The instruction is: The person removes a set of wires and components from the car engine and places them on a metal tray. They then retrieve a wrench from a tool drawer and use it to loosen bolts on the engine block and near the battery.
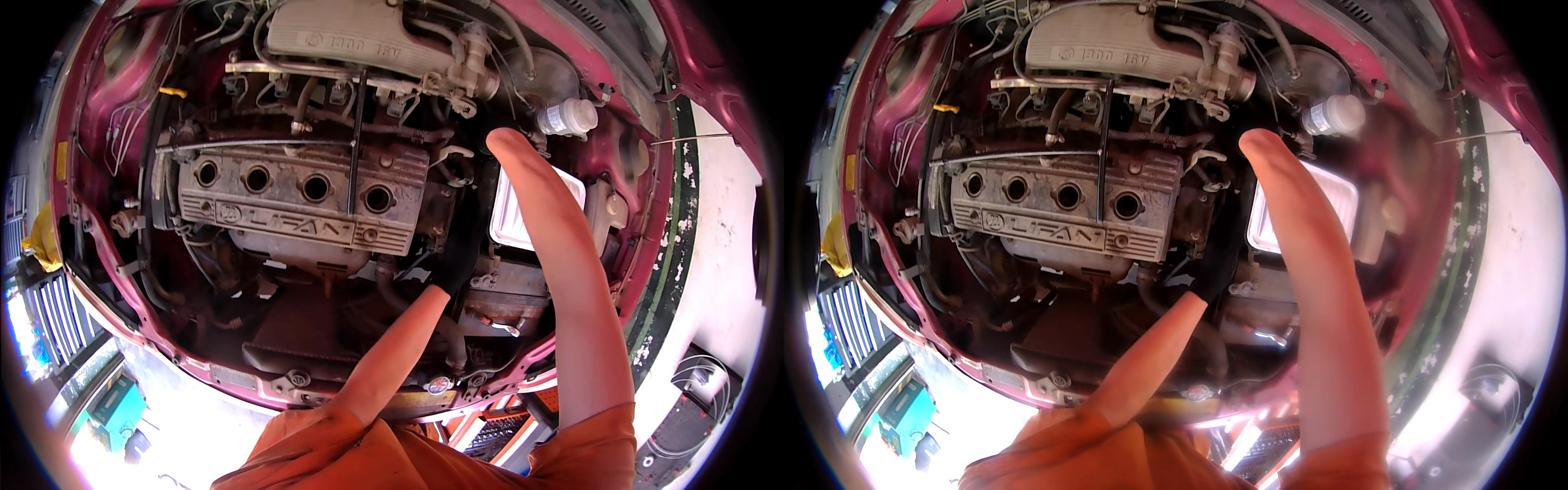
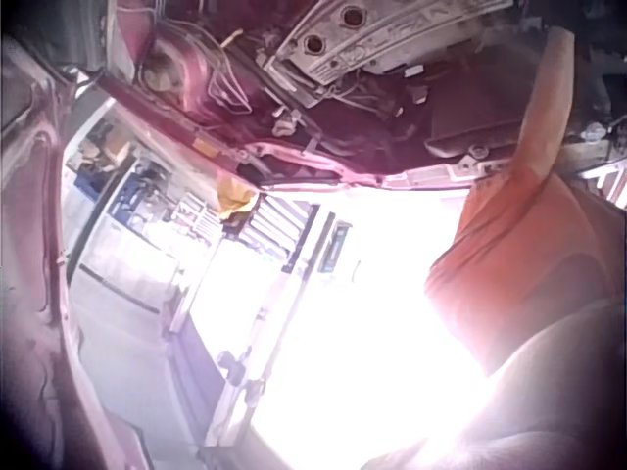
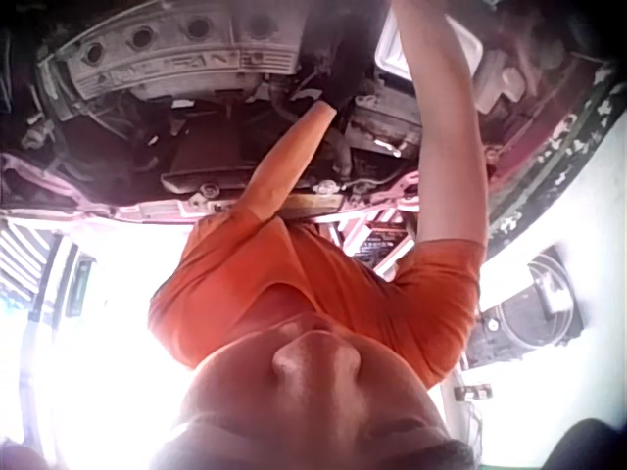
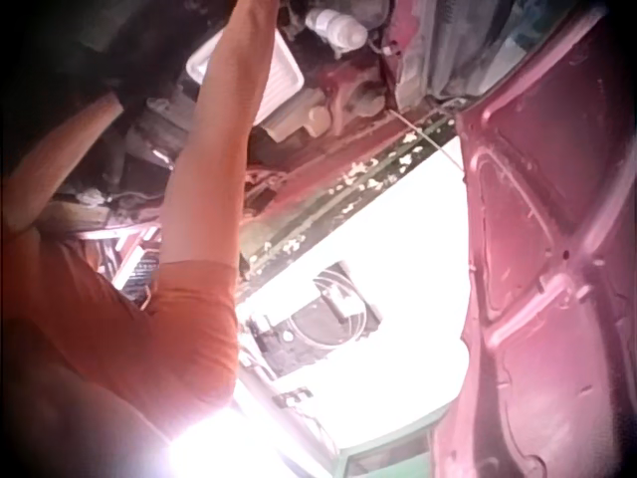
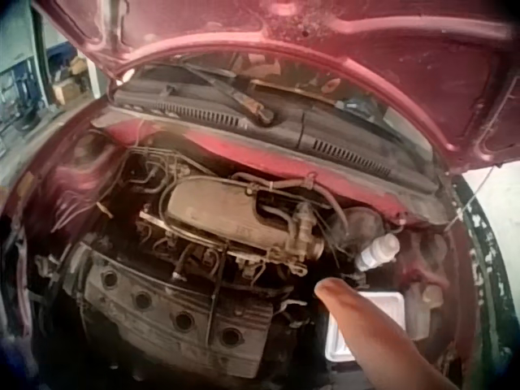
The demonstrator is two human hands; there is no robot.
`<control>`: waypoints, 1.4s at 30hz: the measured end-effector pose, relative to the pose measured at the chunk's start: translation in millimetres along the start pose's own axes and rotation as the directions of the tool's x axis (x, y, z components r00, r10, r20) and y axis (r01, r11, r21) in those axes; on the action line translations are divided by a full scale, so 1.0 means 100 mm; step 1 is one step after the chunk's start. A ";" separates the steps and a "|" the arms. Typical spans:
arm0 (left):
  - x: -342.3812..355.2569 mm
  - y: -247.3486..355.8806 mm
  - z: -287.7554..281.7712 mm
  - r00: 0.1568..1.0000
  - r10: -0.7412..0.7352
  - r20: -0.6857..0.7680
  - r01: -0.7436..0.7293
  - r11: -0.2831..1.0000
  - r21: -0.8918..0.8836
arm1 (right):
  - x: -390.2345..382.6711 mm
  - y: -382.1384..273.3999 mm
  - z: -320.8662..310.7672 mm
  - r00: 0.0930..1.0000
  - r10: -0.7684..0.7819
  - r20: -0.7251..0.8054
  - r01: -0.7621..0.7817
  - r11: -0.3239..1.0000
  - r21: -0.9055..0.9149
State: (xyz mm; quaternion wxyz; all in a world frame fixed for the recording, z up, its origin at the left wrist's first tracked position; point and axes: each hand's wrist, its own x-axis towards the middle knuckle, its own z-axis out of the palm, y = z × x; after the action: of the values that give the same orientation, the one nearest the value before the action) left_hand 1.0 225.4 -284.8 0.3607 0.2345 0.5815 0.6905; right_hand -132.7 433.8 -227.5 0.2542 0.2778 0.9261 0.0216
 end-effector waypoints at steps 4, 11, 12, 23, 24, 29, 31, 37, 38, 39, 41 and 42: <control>-0.05 -0.13 0.06 0.998 -0.025 0.064 0.030 0.995 -0.090 | -0.11 0.04 0.04 0.999 0.049 0.021 -0.050 0.999 0.009; 0.04 -0.26 0.05 0.999 -0.003 0.040 0.002 0.999 0.034 | -0.04 -0.07 0.06 0.999 -0.020 0.049 0.019 1.000 0.010; 0.04 -0.27 0.07 0.998 -0.003 0.056 0.003 1.000 0.010 | -0.11 -0.02 0.06 0.998 -0.015 0.064 0.014 1.000 0.011; 0.23 -0.59 0.17 0.999 0.006 -0.054 -0.012 0.994 -0.111 | -0.10 -0.08 0.02 0.994 -0.073 0.086 0.077 0.996 -0.041; 0.26 -0.59 0.17 0.999 -0.007 -0.046 0.001 0.993 -0.118 | -0.14 -0.07 0.00 0.992 -0.087 0.096 0.092 0.995 -0.045; 0.32 -0.56 0.19 0.947 -0.319 0.043 0.319 0.909 -0.267 | -0.70 0.32 -0.02 0.928 -0.347 -0.137 0.347 0.938 -0.020; 0.28 -0.61 0.16 0.918 -0.394 0.051 0.390 0.868 -0.309 | -1.35 0.38 -0.19 0.868 -0.104 -0.485 0.414 0.691 0.593; 0.17 -0.21 0.16 0.936 -0.350 0.024 0.279 0.700 -0.658 | -3.90 0.97 0.28 0.791 0.340 -0.509 0.111 0.739 0.665; 0.19 -0.22 0.13 0.927 -0.367 0.083 0.345 0.740 -0.577 | -4.32 0.95 0.54 0.772 0.448 -0.452 0.102 0.614 0.783; 0.21 -0.23 0.08 0.914 -0.383 0.133 0.397 0.776 -0.490 | -4.58 0.75 0.65 0.758 0.583 -0.292 -0.018 0.467 0.884; 0.23 -0.20 0.07 0.967 -0.248 0.065 0.249 0.845 -0.473 | -5.02 0.34 0.85 0.670 0.726 0.156 -0.166 -0.059 0.984; 0.07 0.23 0.11 0.925 -0.317 0.209 0.377 0.834 -0.403 | -5.24 0.15 1.18 0.605 0.796 0.028 -0.070 0.018 0.997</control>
State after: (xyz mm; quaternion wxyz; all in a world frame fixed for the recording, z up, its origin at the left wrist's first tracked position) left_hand -0.3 236.9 -260.8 0.5612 0.0838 0.4196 0.7085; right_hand 307.5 158.7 -87.3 -0.2861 0.6393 0.5975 -0.3904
